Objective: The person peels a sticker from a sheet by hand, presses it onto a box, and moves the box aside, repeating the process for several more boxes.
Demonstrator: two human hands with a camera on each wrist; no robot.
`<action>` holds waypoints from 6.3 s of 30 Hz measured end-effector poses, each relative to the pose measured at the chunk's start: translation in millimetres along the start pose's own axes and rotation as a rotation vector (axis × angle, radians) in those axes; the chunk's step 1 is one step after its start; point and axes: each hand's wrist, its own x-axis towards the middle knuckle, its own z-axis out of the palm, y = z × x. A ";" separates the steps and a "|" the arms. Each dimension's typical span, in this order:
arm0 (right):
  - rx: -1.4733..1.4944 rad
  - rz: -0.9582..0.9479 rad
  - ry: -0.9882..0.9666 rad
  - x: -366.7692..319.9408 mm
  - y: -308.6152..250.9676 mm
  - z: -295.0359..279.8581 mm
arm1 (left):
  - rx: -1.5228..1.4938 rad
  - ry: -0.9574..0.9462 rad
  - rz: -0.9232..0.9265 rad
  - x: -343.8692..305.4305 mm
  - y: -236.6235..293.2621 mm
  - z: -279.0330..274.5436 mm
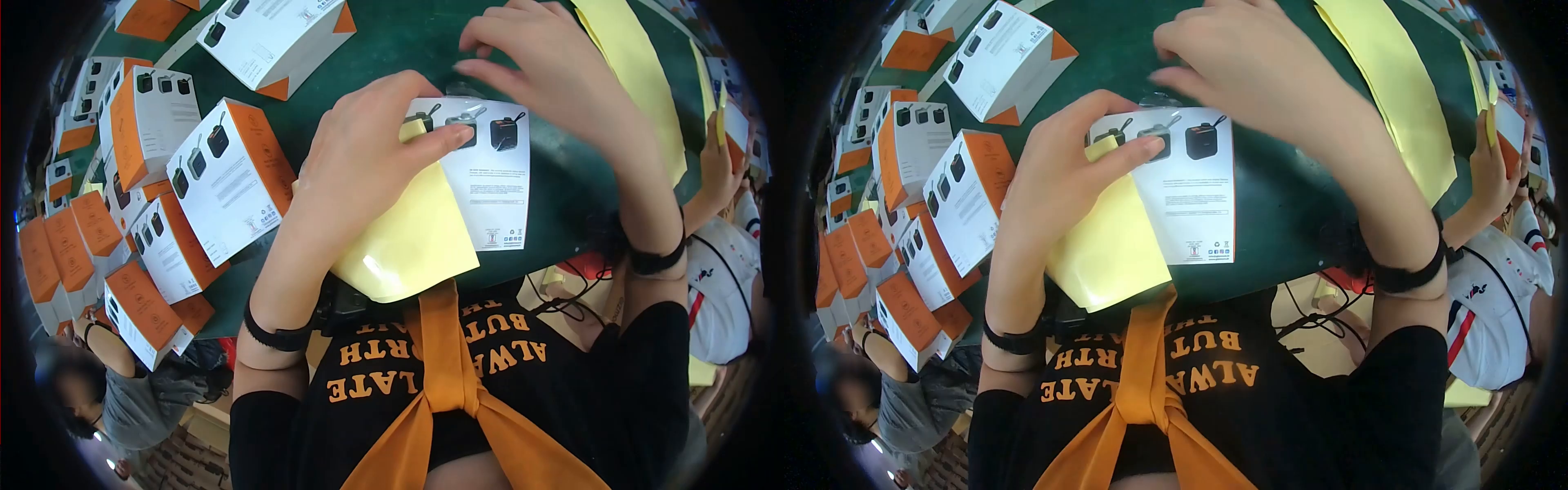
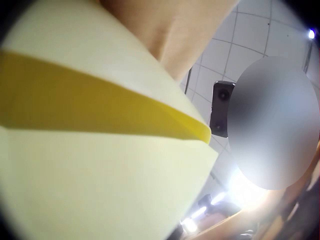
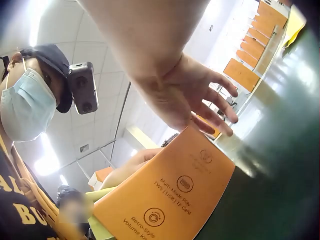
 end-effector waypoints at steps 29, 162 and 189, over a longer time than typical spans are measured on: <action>-0.291 0.145 -0.133 194.5 203.9 -28.3 | 1.122 0.312 0.050 -21.0 -2.5 -14.1; 0.826 -0.150 0.379 -68.7 -71.7 -23.6 | -0.021 0.084 0.240 -74.5 46.5 -41.7; 0.040 -0.369 0.425 -56.3 -77.6 -23.5 | -0.280 0.247 0.106 -89.5 58.1 -46.7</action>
